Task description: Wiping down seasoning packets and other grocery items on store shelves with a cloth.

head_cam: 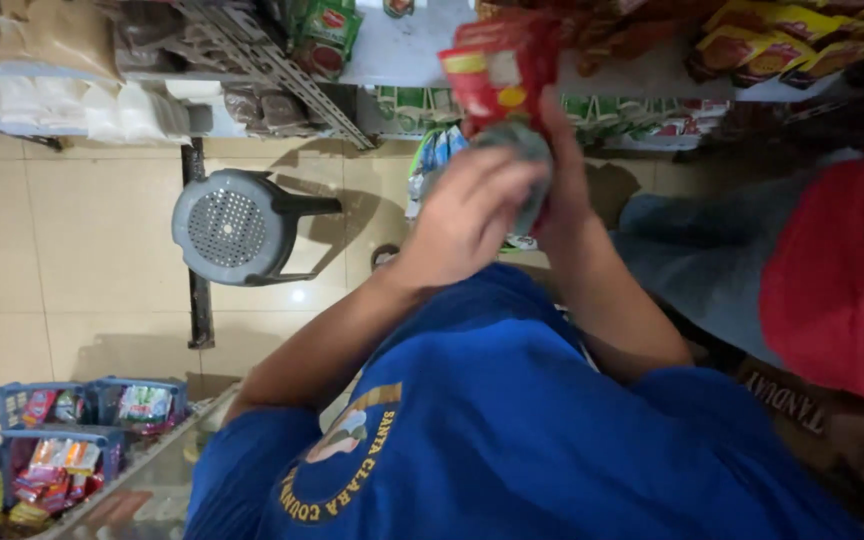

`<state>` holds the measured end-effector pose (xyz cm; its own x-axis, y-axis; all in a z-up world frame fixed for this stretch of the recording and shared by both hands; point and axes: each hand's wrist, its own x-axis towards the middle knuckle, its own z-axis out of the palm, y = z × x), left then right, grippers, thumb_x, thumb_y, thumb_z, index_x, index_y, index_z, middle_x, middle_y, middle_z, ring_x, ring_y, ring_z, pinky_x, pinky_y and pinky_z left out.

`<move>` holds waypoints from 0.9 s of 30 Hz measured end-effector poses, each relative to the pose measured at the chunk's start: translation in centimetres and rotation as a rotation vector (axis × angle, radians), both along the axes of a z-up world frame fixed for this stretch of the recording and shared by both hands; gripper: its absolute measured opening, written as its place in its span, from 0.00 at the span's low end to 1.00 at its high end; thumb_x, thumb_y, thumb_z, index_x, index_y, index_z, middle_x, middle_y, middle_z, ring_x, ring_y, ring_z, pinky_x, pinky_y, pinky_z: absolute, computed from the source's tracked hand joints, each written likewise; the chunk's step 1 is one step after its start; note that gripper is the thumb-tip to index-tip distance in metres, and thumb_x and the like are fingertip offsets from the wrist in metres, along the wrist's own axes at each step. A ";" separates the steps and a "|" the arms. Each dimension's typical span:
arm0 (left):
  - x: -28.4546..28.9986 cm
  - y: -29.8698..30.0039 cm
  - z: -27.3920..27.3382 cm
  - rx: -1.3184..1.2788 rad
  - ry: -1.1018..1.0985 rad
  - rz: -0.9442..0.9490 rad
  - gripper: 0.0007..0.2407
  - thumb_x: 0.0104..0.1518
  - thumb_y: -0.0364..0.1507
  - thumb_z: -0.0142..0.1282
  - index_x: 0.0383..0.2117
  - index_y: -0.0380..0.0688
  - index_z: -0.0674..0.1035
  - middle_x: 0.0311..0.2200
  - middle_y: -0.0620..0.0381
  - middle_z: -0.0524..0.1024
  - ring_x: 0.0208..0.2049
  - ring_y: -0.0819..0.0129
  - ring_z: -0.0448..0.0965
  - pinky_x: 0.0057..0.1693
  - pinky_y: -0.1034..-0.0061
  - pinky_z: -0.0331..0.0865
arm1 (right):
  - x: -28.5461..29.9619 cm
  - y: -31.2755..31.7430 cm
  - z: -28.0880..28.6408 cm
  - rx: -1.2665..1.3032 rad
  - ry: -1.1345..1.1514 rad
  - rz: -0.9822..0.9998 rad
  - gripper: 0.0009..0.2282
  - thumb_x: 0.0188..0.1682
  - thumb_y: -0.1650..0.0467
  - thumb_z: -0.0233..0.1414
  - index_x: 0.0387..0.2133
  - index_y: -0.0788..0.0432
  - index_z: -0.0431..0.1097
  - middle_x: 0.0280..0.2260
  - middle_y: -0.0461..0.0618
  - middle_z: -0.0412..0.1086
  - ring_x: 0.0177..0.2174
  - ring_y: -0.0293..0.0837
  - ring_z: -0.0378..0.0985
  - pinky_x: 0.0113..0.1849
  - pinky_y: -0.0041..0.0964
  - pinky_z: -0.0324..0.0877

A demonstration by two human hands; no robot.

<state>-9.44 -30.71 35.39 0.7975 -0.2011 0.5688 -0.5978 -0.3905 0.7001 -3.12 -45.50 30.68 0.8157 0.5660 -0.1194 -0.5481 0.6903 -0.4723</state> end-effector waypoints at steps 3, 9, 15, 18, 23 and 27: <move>0.0 -1.1 -2.5 0.122 -0.056 -0.081 0.14 0.60 0.21 0.58 0.53 0.38 0.77 0.54 0.46 0.74 0.55 0.51 0.75 0.64 0.62 0.72 | 0.3 -1.7 2.4 -0.010 -0.166 -0.024 0.30 0.59 0.54 0.47 0.65 0.65 0.61 0.52 0.55 0.74 0.46 0.42 0.79 0.47 0.35 0.76; 1.5 -3.4 -2.7 -0.503 0.126 0.389 0.08 0.69 0.23 0.49 0.50 0.41 0.77 0.50 0.50 0.76 0.53 0.60 0.76 0.63 0.66 0.72 | -0.5 -4.2 0.6 0.003 0.048 -0.072 0.24 0.59 0.62 0.49 0.62 0.68 0.63 0.52 0.62 0.74 0.44 0.51 0.81 0.48 0.44 0.77; 1.1 -5.2 -1.2 -0.014 -0.002 0.021 0.13 0.58 0.15 0.57 0.49 0.36 0.79 0.51 0.42 0.78 0.51 0.53 0.82 0.62 0.64 0.76 | 0.4 -5.9 0.5 -0.058 -0.263 -0.056 0.19 0.65 0.60 0.43 0.59 0.61 0.68 0.50 0.48 0.75 0.43 0.37 0.77 0.46 0.33 0.72; 0.5 -7.1 -3.8 0.020 -0.047 0.000 0.14 0.59 0.17 0.56 0.51 0.39 0.79 0.57 0.43 0.75 0.63 0.45 0.73 0.71 0.56 0.68 | 0.8 -6.2 2.1 -0.134 -0.341 -0.160 0.19 0.63 0.57 0.47 0.58 0.57 0.70 0.50 0.45 0.76 0.42 0.36 0.76 0.43 0.32 0.70; 1.2 -7.2 -3.1 0.133 -0.120 -0.103 0.12 0.62 0.24 0.57 0.52 0.39 0.78 0.58 0.46 0.73 0.63 0.49 0.72 0.72 0.51 0.62 | 0.3 -6.7 3.0 -0.024 -0.148 -0.089 0.25 0.59 0.55 0.46 0.57 0.64 0.67 0.43 0.50 0.76 0.39 0.39 0.79 0.44 0.31 0.74; 1.8 -6.9 -3.6 0.075 0.033 -0.039 0.18 0.63 0.26 0.56 0.60 0.40 0.73 0.64 0.42 0.68 0.71 0.50 0.63 0.79 0.49 0.48 | -0.2 -6.2 2.3 0.062 -0.256 -0.088 0.26 0.64 0.55 0.41 0.69 0.59 0.59 0.60 0.54 0.71 0.55 0.42 0.78 0.60 0.39 0.72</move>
<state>-7.61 -37.59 31.77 0.8063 -0.2734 0.5245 -0.5907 -0.4196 0.6892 -3.34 -51.71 32.98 0.8611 0.4916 0.1300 -0.3529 0.7618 -0.5432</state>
